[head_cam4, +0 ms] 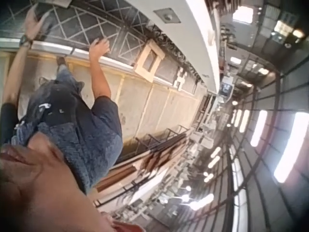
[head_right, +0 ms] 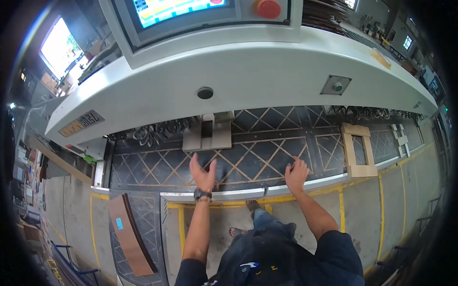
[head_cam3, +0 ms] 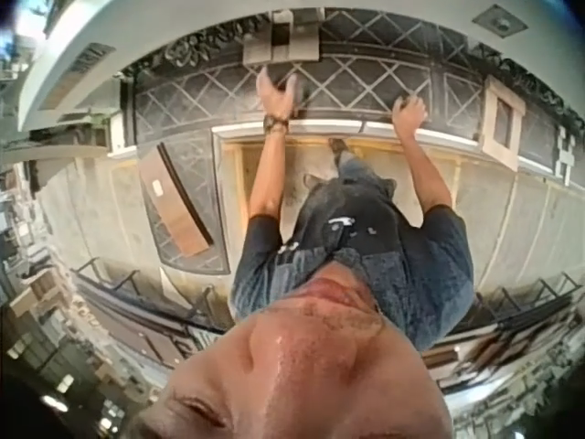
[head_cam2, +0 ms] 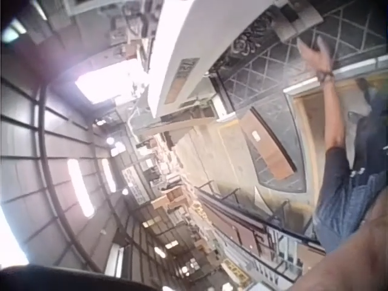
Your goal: Operating an industrial woodworking machine by loading panels and adjusting controls on a touchscreen.
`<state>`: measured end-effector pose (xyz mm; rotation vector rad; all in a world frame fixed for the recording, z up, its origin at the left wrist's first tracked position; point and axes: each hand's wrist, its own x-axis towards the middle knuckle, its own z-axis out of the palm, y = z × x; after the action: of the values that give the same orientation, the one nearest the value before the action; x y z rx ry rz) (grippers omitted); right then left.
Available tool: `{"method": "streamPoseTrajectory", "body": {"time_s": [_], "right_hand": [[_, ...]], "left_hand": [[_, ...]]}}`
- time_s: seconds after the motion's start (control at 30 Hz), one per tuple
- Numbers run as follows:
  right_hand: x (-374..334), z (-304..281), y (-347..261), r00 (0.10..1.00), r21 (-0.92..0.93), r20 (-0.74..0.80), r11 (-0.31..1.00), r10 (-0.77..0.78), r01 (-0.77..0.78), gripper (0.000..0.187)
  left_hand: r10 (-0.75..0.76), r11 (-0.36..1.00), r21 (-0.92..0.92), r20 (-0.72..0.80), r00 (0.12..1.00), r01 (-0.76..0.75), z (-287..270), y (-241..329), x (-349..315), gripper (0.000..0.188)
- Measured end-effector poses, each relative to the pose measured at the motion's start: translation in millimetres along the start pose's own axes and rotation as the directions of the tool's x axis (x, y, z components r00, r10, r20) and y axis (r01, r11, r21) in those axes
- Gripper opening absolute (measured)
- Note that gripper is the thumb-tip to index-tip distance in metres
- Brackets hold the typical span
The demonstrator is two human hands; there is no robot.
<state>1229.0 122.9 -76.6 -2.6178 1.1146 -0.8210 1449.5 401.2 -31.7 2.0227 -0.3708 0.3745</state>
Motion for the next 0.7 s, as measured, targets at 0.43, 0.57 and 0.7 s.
{"method": "streamPoseTrajectory", "body": {"time_s": [0.43, 0.57, 0.7], "right_hand": [[132, 85, -52, 0.91, 0.348, 0.206, 0.896, -0.359, 0.274, 0.049], [219, 151, -63, 0.889, 0.309, 0.396, 0.945, -0.23, 0.107, 0.059], [261, 181, -83, 0.757, 0.407, 0.266, 0.781, -0.597, 0.474, 0.067]], "left_hand": [[-0.136, 0.859, 0.508, 0.118, 0.984, 0.058, 97, 9, 27, 0.119], [-0.208, 0.85, 0.522, 0.21, 0.955, 0.07, 91, 32, 39, 0.106], [-0.243, 0.833, 0.546, 0.207, 0.948, 0.094, 90, 36, 43, 0.101]]}}
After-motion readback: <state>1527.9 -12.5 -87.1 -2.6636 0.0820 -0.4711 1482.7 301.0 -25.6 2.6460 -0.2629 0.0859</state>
